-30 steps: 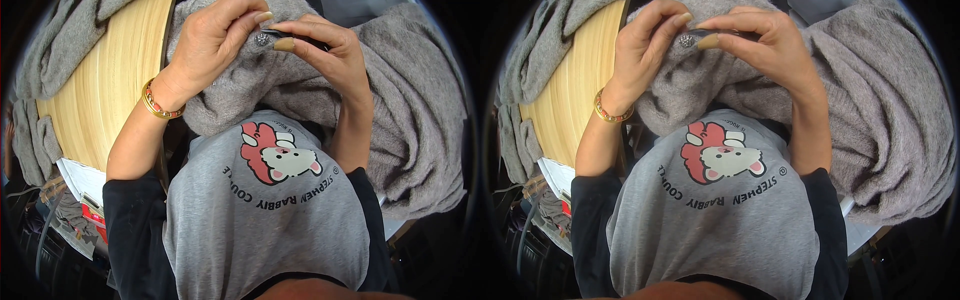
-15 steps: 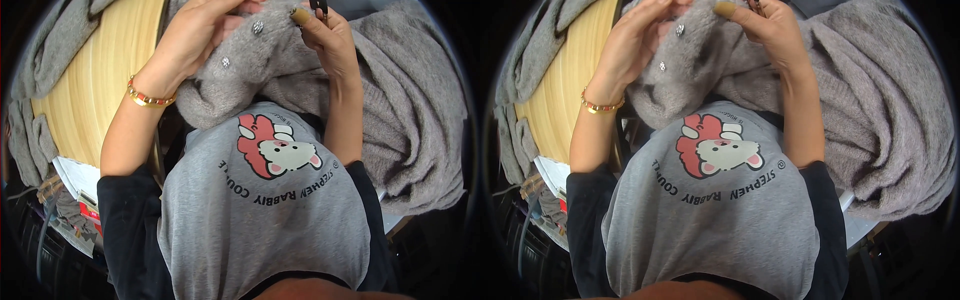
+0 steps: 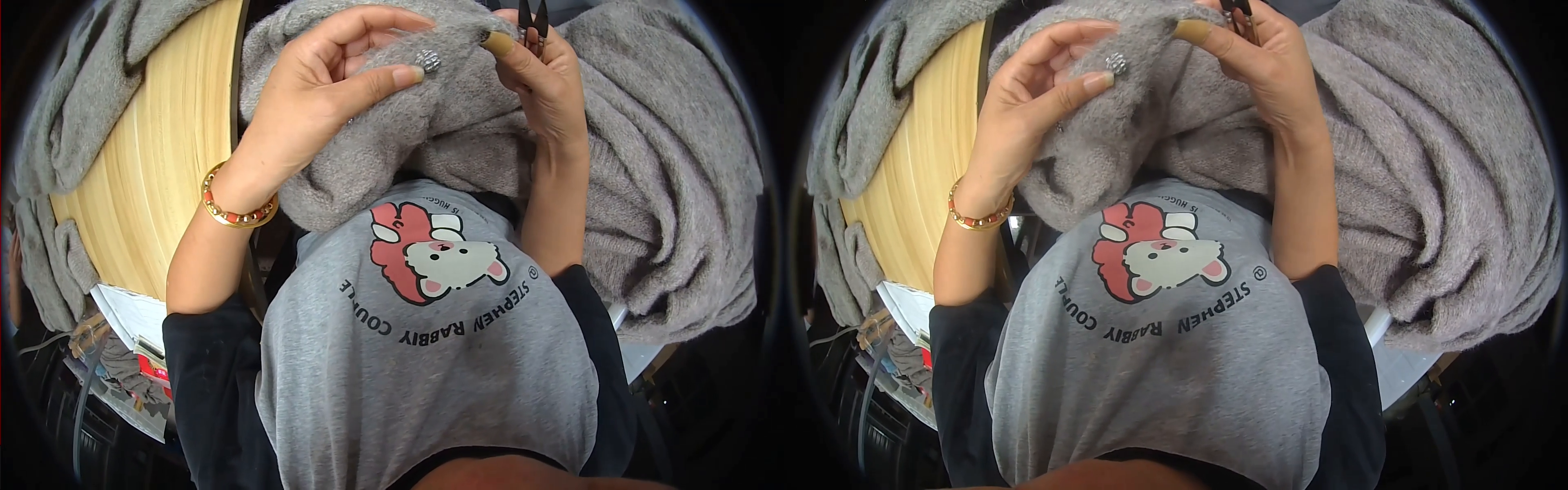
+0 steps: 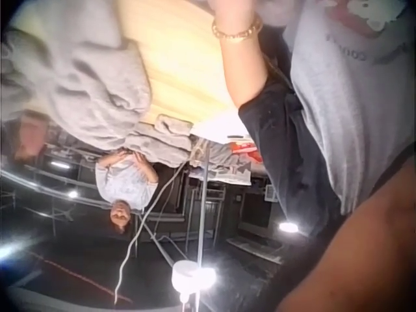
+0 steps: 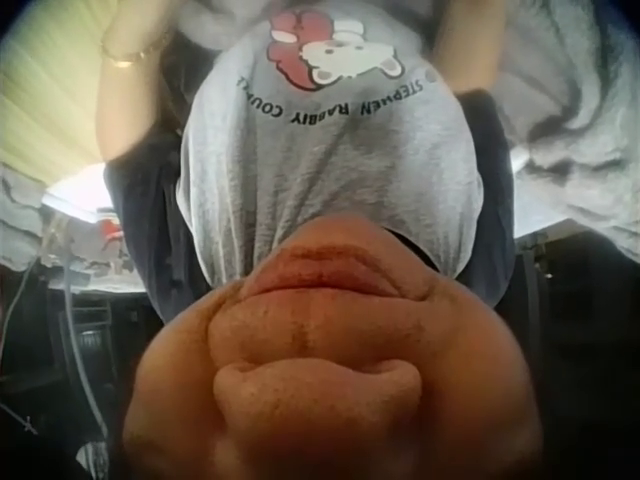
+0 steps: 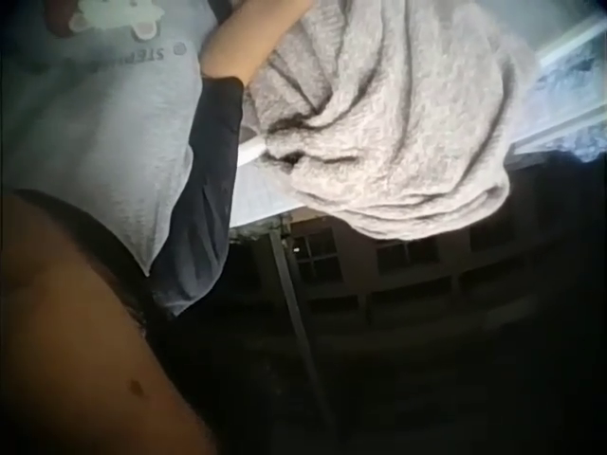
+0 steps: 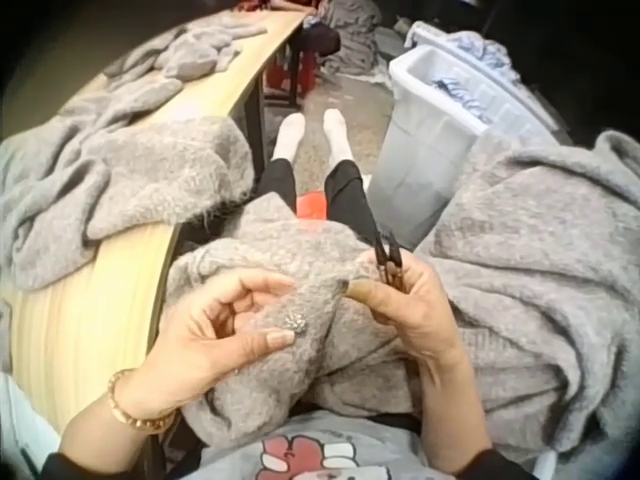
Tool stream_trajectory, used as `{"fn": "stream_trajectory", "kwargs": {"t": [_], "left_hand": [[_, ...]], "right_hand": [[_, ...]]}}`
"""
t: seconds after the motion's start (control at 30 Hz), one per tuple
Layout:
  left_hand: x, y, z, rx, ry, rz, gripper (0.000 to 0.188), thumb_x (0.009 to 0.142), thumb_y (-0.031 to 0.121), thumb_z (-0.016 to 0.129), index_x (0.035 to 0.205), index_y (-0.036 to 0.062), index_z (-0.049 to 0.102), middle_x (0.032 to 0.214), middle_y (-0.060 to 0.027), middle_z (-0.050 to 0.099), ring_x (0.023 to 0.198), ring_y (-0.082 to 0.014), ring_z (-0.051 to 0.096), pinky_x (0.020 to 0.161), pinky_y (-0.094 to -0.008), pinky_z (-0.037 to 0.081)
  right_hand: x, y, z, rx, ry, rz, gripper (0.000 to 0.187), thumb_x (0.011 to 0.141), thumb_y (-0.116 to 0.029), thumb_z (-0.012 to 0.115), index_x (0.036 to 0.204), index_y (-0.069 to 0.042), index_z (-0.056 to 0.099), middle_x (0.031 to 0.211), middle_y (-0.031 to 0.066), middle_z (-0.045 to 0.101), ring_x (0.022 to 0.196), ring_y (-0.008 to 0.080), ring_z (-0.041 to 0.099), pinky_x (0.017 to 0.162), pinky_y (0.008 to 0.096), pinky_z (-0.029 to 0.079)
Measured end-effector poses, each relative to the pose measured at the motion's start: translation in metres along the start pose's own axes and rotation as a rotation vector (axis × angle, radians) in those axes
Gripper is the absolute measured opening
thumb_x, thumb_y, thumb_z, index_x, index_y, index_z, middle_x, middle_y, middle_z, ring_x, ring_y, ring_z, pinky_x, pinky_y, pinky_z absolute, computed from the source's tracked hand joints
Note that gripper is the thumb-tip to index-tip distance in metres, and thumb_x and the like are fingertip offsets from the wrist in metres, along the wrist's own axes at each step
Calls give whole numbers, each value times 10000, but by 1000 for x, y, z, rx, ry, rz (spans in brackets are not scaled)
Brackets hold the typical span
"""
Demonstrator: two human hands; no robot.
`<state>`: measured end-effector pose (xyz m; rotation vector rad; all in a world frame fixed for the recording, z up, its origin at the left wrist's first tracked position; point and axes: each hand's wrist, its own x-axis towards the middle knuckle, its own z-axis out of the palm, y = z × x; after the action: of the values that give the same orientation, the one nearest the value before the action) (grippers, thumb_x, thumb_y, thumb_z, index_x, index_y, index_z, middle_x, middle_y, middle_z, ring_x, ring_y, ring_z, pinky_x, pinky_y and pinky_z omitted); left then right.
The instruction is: Inspecting a grey sweater and trimming loose threads using snips at a garment factory workbench.
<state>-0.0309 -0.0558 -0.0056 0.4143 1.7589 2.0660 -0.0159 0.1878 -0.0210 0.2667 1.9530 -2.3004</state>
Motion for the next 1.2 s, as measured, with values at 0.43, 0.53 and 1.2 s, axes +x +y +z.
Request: {"fn": "stream_trajectory", "kwargs": {"t": [0.43, 0.53, 1.2], "left_hand": [[4, -2, -19, 626, -57, 375, 158, 985, 39, 635, 1113, -13, 712, 1075, -61, 711, 1012, -127, 642, 880, -248, 508], [3, -3, -9, 461, -42, 260, 170, 982, 43, 640, 1131, -5, 705, 1071, -49, 708, 991, -126, 641, 868, -250, 506], [49, -37, 21, -358, -60, 1053, 79, 971, -38, 611, 1048, -21, 611, 984, -44, 613, 803, -82, 534, 717, -204, 428]], "right_hand": [[-5, 0, -13, -69, -69, -62, 247, 903, -170, 750, 1079, -18, 664, 665, -70, 520, 519, 9, 386, 473, 186, 266], [21, 37, -19, 315, -299, -255, 169, 869, -119, 780, 972, -50, 666, 666, -70, 542, 507, 13, 410, 462, 187, 282], [-10, 18, -27, -404, -170, 31, 318, 951, -191, 696, 1212, -12, 661, 719, -75, 519, 590, 4, 404, 521, 180, 287]]}}
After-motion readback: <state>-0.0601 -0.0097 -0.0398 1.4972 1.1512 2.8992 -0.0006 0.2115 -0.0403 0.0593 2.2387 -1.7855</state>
